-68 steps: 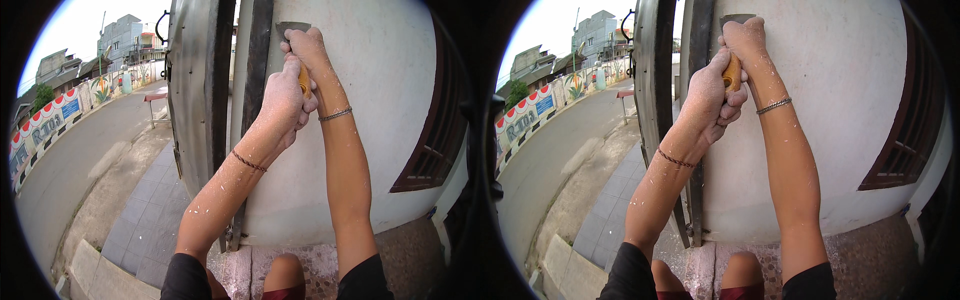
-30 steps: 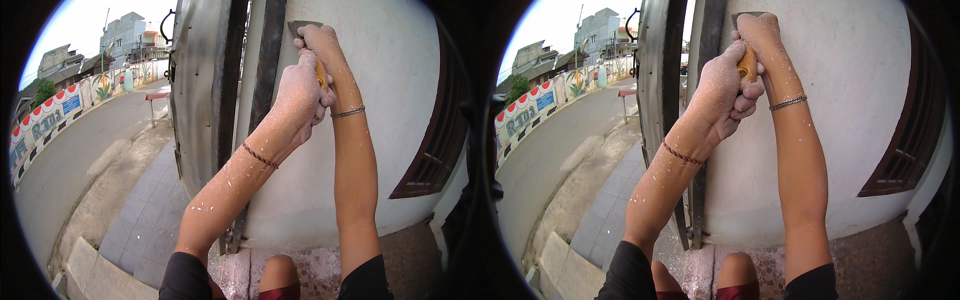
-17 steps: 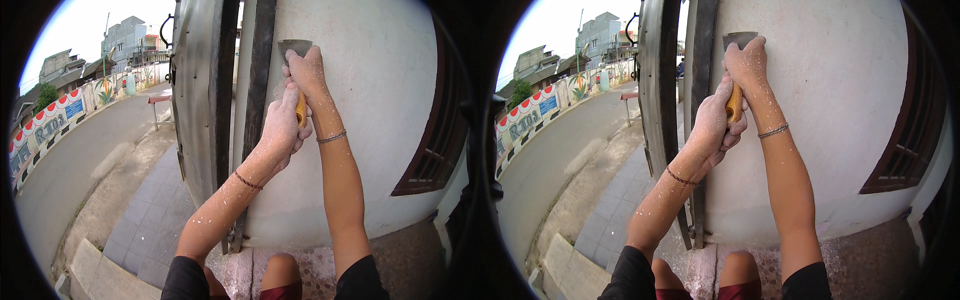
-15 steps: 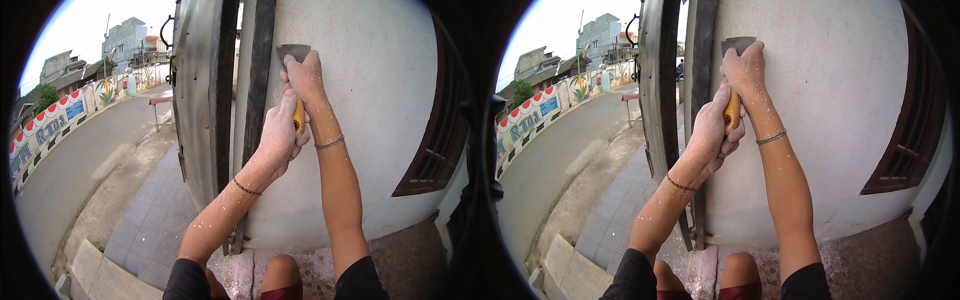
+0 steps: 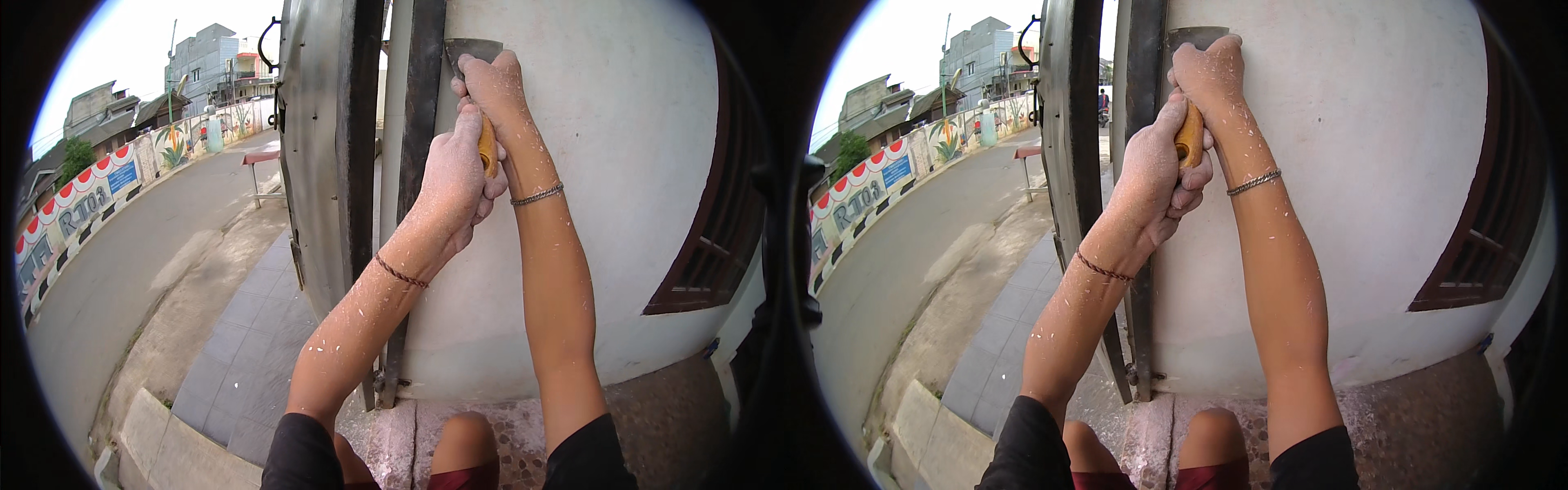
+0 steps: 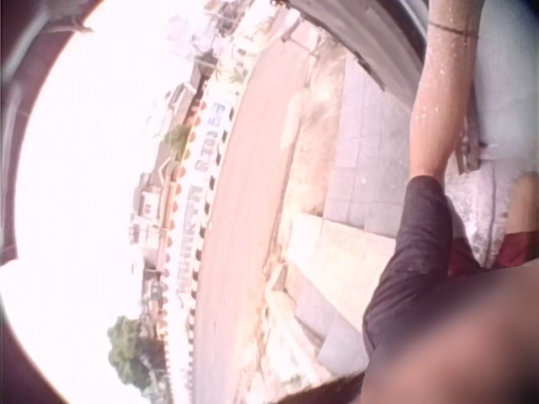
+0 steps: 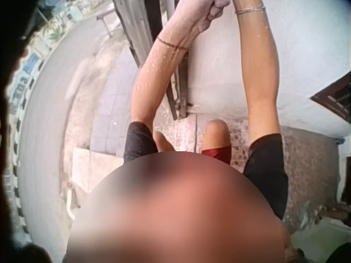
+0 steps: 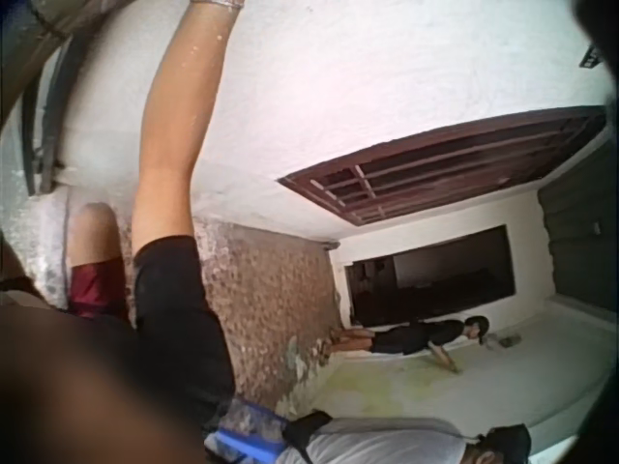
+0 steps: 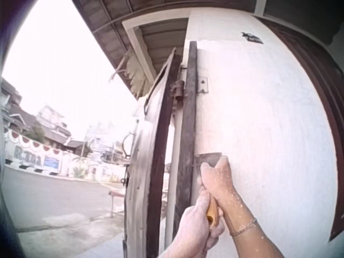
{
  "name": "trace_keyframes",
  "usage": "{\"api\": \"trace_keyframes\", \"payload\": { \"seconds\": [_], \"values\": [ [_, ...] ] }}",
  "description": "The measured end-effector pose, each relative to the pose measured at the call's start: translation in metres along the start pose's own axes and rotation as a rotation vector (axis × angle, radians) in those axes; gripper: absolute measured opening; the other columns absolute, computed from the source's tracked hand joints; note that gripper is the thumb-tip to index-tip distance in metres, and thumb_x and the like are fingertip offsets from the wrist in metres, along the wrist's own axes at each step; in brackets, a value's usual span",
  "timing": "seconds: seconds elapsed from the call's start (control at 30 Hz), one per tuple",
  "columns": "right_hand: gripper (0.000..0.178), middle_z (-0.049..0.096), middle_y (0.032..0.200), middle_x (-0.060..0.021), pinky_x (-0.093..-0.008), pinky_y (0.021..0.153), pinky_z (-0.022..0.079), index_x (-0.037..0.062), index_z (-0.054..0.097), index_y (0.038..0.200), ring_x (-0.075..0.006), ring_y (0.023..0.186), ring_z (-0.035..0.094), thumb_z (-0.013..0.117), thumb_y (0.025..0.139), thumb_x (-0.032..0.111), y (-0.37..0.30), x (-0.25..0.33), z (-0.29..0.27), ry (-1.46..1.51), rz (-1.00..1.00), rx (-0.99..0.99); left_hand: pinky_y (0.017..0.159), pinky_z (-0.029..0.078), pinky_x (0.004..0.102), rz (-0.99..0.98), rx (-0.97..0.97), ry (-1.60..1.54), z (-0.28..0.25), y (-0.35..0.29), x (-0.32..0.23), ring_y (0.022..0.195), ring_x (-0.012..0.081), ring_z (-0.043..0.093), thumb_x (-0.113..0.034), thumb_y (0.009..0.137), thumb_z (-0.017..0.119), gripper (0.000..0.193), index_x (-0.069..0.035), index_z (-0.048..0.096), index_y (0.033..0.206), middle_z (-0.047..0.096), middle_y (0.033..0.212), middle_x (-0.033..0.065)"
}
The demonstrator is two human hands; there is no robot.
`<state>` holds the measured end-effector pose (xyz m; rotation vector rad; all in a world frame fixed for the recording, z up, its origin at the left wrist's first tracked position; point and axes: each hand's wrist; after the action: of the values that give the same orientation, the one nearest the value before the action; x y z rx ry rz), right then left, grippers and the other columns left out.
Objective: The person uses a scraper to remove material from a white exterior wall near a gate. They repeatedly scrape the same area, occasionally pausing to wipe the surface with their hand. The task continues without a visible final state or destination for the removed material.
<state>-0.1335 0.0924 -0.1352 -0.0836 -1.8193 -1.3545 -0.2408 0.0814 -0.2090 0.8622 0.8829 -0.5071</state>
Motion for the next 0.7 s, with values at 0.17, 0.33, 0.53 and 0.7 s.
{"api": "trace_keyframes", "payload": {
  "seconds": [0.17,0.33,0.53,0.7],
  "values": [
    [0.021,0.058,0.068,-0.0093,-0.0283,0.040,0.041,-0.0042,0.043,0.094,-0.0110,0.046,0.048,0.055,0.088,0.011,-0.002,-0.002,0.003,-0.062,0.115,-0.051,0.028,0.024,0.0156,-0.075,-0.033,0.009,-0.001,-0.003,-0.001,0.030,0.0025,0.030,-0.050,0.104,0.033,0.049,-0.010,0.051,0.081,0.041,0.047,-0.0055],
    [0.025,0.057,0.068,-0.0085,-0.0274,0.040,0.040,-0.0048,0.041,0.099,-0.0107,0.047,0.048,0.056,0.089,0.012,0.002,0.002,0.001,-0.035,0.051,-0.014,0.028,0.024,0.0167,-0.079,-0.052,0.006,0.002,0.001,-0.004,0.030,0.0036,0.029,-0.052,0.103,0.032,0.050,-0.012,0.052,0.081,0.042,0.047,-0.0045],
    [0.021,0.056,0.066,-0.0066,-0.0261,0.040,0.039,-0.0021,0.043,0.095,-0.0094,0.046,0.046,0.055,0.090,0.014,0.000,0.007,-0.002,-0.005,0.100,-0.015,0.028,0.021,0.0184,-0.098,0.023,-0.022,0.001,0.003,-0.007,0.030,0.0038,0.028,-0.051,0.104,0.033,0.050,-0.011,0.053,0.081,0.042,0.047,-0.0040],
    [0.019,0.056,0.065,-0.0056,-0.0261,0.040,0.037,-0.0008,0.046,0.085,-0.0086,0.045,0.044,0.055,0.090,0.015,0.008,0.009,0.001,0.002,0.062,-0.026,0.029,0.025,0.0168,-0.072,-0.005,-0.010,0.000,0.005,-0.011,0.032,0.0029,0.030,-0.051,0.104,0.033,0.050,-0.011,0.053,0.082,0.042,0.048,-0.0047]
  ]
}}
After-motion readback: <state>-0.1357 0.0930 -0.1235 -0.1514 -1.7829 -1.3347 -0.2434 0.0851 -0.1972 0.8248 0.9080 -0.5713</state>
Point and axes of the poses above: each hand's wrist, its own y-axis towards the middle knuckle, its own z-axis out of the palm, x = y × z
